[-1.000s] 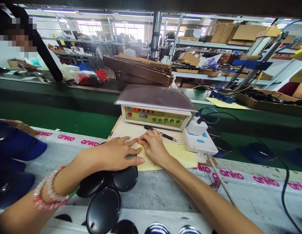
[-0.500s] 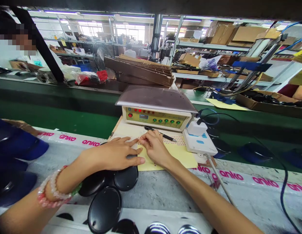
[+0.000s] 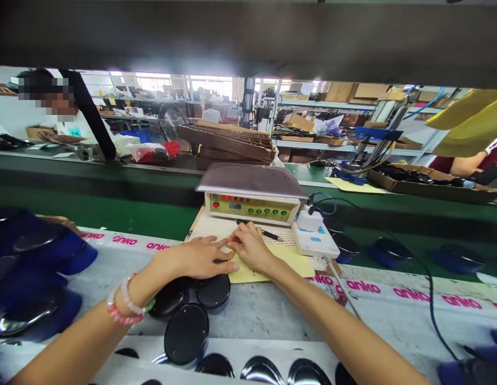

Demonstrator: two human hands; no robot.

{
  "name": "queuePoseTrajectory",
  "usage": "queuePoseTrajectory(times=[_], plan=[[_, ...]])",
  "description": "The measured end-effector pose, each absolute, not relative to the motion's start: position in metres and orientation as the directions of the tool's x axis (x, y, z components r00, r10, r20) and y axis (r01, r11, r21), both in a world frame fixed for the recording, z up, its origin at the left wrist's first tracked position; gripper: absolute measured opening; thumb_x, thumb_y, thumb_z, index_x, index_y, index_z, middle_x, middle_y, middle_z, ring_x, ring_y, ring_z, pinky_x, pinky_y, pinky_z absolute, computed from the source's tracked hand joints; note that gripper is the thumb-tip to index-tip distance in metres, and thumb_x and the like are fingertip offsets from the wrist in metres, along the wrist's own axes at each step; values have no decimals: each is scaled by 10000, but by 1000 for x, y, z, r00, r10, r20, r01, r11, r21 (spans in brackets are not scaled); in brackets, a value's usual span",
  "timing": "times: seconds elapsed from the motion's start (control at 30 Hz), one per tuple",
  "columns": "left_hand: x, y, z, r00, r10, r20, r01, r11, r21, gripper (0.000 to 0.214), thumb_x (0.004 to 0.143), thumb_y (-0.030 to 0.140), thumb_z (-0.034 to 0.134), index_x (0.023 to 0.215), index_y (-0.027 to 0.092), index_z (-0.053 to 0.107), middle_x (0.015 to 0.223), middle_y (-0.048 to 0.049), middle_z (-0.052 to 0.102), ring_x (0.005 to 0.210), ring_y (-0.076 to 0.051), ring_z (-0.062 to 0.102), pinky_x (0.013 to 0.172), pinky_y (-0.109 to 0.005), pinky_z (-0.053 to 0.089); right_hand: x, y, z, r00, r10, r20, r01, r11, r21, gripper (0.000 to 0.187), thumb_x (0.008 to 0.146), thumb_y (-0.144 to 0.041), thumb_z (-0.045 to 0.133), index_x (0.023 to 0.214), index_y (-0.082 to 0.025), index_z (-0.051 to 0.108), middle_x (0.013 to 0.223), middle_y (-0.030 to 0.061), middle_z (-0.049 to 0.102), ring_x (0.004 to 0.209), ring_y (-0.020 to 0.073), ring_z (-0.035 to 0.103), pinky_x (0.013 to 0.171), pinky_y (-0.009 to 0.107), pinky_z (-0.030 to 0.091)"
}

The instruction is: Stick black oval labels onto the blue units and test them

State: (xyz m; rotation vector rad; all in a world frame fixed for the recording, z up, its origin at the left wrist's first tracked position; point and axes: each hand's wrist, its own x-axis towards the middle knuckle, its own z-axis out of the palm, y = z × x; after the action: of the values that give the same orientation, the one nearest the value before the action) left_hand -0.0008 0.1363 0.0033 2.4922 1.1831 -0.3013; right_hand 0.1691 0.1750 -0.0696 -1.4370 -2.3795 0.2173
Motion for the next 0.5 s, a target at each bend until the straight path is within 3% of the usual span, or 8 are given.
queuePoseTrajectory(times=[0.23, 0.37, 0.5], plan=[[-3, 136, 3, 620, 705, -345, 784, -565, 256, 673, 917, 662, 190, 1346, 275, 536, 1546, -70, 328, 1390, -365, 330, 1099, -565, 279, 166, 180, -63, -421, 897, 131, 834, 440, -333, 119, 931, -230, 594, 849, -145, 612, 927, 24, 598, 983, 212, 554, 898, 426, 428], [-3, 138, 0, 622, 706, -339, 783, -568, 254, 662, 909, 667, 216, 1340, 285, 542, 1539, -85, 339, 1386, -364, 338, 1097, -563, 277, 172, 167, -39, -440, 887, 140, 782, 455, -426, 164, 939, -172, 491, 783, -167, 543, 850, 37, 553, 945, 230, 495, 855, 422, 393], [-3, 139, -1, 611, 707, -355, 791, -556, 254, 695, 899, 676, 208, 1342, 259, 545, 1542, -112, 325, 1388, -381, 327, 1099, -540, 277, 187, 92, -3, -589, 802, 96, 636, 534, -557, 234, 975, -277, 427, 755, -214, 473, 832, 27, 537, 870, 205, 474, 794, 356, 411]])
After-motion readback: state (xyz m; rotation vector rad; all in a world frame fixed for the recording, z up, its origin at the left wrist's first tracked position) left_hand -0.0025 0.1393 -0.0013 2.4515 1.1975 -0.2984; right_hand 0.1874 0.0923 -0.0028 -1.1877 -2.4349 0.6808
